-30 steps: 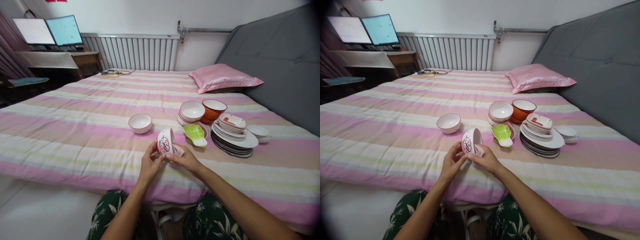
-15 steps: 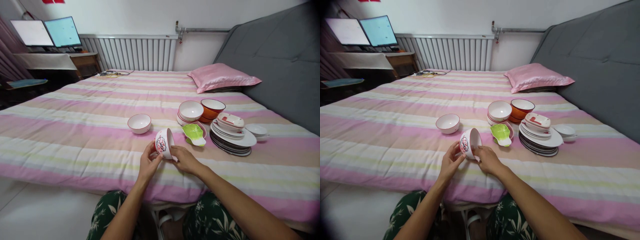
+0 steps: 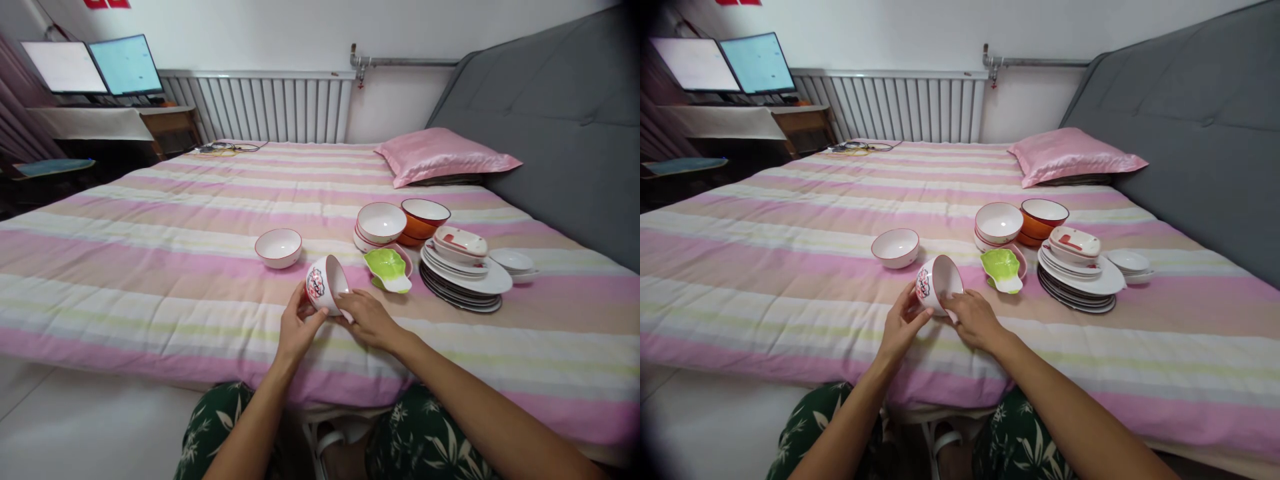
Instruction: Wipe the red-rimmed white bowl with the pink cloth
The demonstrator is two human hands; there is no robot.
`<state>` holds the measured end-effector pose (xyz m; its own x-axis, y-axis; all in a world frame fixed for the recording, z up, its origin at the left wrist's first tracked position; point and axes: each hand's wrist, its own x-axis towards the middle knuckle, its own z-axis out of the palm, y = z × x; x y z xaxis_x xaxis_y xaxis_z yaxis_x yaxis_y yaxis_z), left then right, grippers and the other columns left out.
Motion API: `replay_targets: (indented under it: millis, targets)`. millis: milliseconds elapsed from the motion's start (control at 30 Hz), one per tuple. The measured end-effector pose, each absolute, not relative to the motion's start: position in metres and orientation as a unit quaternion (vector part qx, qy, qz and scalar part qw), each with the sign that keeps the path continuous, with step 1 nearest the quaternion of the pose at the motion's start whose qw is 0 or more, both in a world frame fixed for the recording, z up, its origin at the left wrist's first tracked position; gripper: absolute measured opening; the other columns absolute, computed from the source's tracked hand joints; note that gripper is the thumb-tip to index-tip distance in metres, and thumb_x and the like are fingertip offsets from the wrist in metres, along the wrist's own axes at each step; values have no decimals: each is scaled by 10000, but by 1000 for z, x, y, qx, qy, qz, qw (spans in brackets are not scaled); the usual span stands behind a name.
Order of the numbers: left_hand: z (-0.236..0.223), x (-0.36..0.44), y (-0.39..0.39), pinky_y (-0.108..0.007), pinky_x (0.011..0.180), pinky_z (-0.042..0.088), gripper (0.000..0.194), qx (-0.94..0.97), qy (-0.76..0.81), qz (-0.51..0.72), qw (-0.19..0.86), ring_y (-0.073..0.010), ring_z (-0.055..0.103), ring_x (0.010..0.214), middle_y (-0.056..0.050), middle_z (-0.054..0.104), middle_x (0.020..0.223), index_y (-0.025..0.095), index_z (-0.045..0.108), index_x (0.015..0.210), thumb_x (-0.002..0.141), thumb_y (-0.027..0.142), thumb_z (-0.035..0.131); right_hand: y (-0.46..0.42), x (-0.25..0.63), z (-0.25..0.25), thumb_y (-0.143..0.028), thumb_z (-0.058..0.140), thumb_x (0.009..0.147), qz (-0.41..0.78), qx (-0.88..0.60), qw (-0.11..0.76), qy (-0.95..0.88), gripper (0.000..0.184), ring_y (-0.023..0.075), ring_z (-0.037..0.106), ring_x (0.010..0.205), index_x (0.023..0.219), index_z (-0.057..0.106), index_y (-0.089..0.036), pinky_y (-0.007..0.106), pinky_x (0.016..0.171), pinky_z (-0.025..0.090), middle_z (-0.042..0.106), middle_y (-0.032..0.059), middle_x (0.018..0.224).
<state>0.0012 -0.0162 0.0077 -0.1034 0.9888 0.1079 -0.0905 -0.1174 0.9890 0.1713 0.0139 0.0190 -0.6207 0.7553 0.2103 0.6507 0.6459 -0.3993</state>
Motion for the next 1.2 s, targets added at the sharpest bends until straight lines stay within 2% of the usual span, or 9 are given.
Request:
replay_targets:
  millis: [133, 200, 267, 400, 567, 700, 833, 1033, 1200]
  targets:
    - [8, 1, -15, -353, 875, 500, 731, 475, 473, 568, 478, -279, 561, 1108, -128, 547, 1284, 172, 414, 1336, 684, 294, 720, 6, 166, 31, -349, 509, 881, 184, -405, 194, -874, 199, 195, 616, 770, 915, 648, -211, 302, 769, 409, 701, 52, 833]
    - [8, 1, -16, -357, 876, 496, 733, 475, 471, 565, 482, -280, 563, 1102, -132, 540, 1285, 172, 399, 1339, 689, 303, 712, 2, 163, 37, -391, 502, 874, 224, -431, 203, -850, 239, 163, 575, 636, 823, 649, -209, 249, 627, 381, 668, 25, 702]
    - [8, 2, -17, -365, 877, 491, 781, 470, 471, 566, 487, -277, 569, 1086, -157, 530, 1281, 151, 352, 1352, 678, 306, 716, 0, 161, 41, -409, 512, 856, 267, -453, 236, -817, 259, 147, 542, 591, 785, 650, -202, 230, 569, 354, 640, 11, 652]
    - [9, 4, -20, -367, 862, 486, 791, 465, 469, 567, 492, -265, 571, 1071, -193, 531, 1248, 117, 298, 1342, 693, 323, 699, 0, 157, 38, -411, 573, 800, 376, -457, 354, -724, 258, 148, 528, 616, 796, 663, -170, 237, 570, 388, 633, 6, 692]
    - [11, 3, -22, -358, 858, 476, 647, 529, 465, 563, 433, -272, 533, 1132, -149, 548, 1242, 171, 432, 1261, 691, 291, 714, -4, 150, 40, -400, 648, 736, 517, -439, 481, -556, 282, 156, 540, 646, 838, 666, -137, 272, 602, 441, 642, 20, 735]
    - [10, 3, -22, -344, 853, 479, 599, 551, 477, 558, 395, -264, 536, 1134, -118, 571, 1231, 200, 486, 1236, 689, 256, 723, -8, 145, 49, -385, 707, 683, 578, -429, 528, -450, 309, 153, 557, 654, 848, 672, -126, 286, 621, 466, 654, 35, 751]
    - [8, 3, -21, -336, 802, 508, 587, 525, 461, 565, 438, -267, 553, 1107, -131, 569, 1237, 186, 478, 1252, 715, 263, 699, -9, 144, 51, -381, 700, 696, 610, -407, 517, -443, 340, 177, 594, 731, 928, 662, -136, 313, 679, 499, 670, 50, 814]
    - [9, 1, -20, -343, 816, 510, 579, 476, 469, 577, 470, -274, 574, 1082, -139, 590, 1214, 169, 504, 1231, 700, 278, 706, -9, 147, 48, -354, 657, 746, 598, -373, 449, -550, 372, 202, 602, 869, 1070, 624, -173, 340, 790, 494, 673, 60, 978]
    - [9, 0, -19, -360, 857, 499, 549, 453, 473, 589, 474, -283, 570, 1098, -136, 601, 1203, 158, 514, 1209, 700, 275, 685, -6, 151, 41, -293, 659, 729, 540, -359, 363, -669, 330, 201, 597, 832, 1033, 641, -167, 308, 754, 477, 672, 34, 913]
